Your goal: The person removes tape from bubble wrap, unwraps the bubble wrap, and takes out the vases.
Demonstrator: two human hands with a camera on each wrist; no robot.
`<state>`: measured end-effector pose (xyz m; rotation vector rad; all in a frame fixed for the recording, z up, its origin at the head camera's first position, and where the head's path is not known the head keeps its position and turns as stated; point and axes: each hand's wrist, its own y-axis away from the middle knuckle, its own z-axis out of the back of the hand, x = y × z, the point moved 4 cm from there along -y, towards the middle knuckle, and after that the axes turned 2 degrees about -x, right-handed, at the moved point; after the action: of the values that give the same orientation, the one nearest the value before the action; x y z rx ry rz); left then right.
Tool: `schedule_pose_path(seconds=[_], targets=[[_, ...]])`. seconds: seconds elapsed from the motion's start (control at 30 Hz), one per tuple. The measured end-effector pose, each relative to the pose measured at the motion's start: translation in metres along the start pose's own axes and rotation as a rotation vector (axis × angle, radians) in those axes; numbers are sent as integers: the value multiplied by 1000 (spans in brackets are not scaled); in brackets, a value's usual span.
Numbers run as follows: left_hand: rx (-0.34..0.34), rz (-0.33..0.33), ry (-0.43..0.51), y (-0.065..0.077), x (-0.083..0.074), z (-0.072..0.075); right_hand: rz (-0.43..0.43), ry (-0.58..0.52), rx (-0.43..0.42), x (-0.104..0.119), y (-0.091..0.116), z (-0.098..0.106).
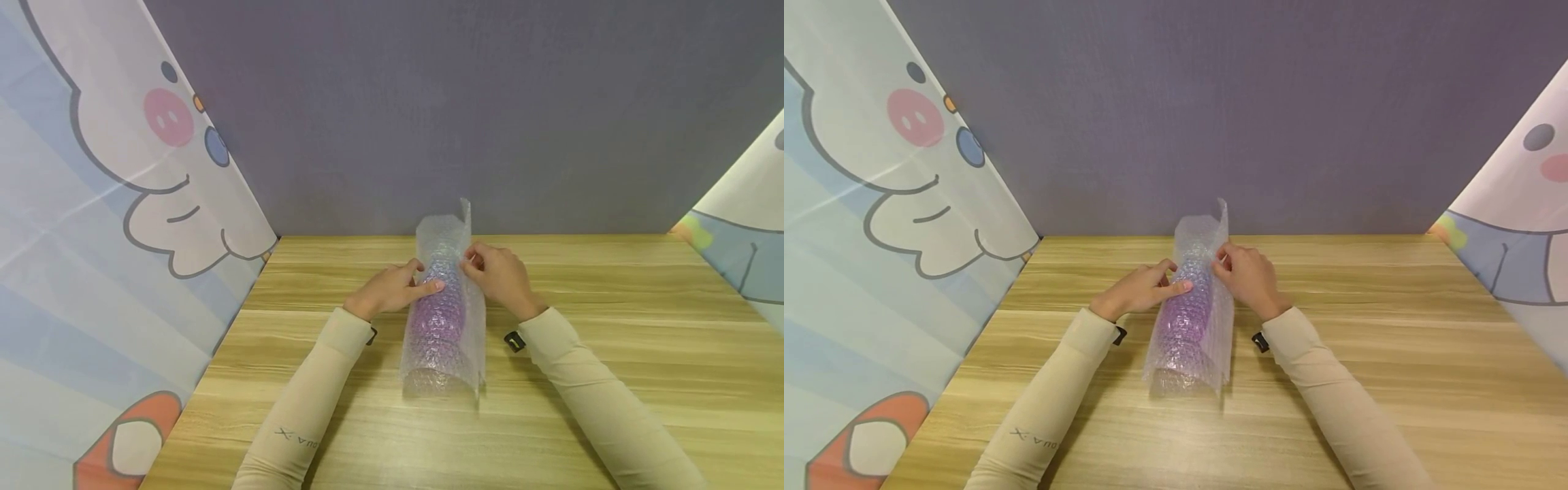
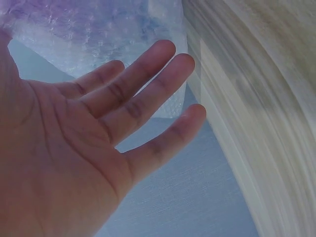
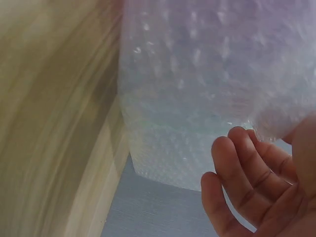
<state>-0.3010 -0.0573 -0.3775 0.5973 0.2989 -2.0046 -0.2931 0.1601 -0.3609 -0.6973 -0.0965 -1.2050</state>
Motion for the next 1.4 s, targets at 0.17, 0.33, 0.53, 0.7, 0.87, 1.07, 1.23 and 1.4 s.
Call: schedule_pose_path(seconds=[0.17, 0.33, 0.53, 0.7, 0.87, 1.07, 1.23, 1.4], targets=[[2, 7, 12, 1, 1, -1, 5, 13, -18, 1, 1, -2], [13, 12, 40, 1, 0, -1, -8, 6, -27, -1, 0, -4], [45, 20, 61, 0, 2, -3, -22, 11, -40, -4, 0, -4], [56, 34, 71, 0, 3, -4, -24, 39, -74, -3, 1, -3], [60, 31, 70, -1, 3, -4, -46, 48, -86, -3, 1, -2], [58, 25, 83, -2, 4, -5, -63, 51, -94, -2, 1, 0], [59, 35, 86, -2, 5, -6, -85, 46, -100, -3, 1, 0], [62, 41, 86, -2, 5, -6, -106, 30, -107, -3, 1, 1]])
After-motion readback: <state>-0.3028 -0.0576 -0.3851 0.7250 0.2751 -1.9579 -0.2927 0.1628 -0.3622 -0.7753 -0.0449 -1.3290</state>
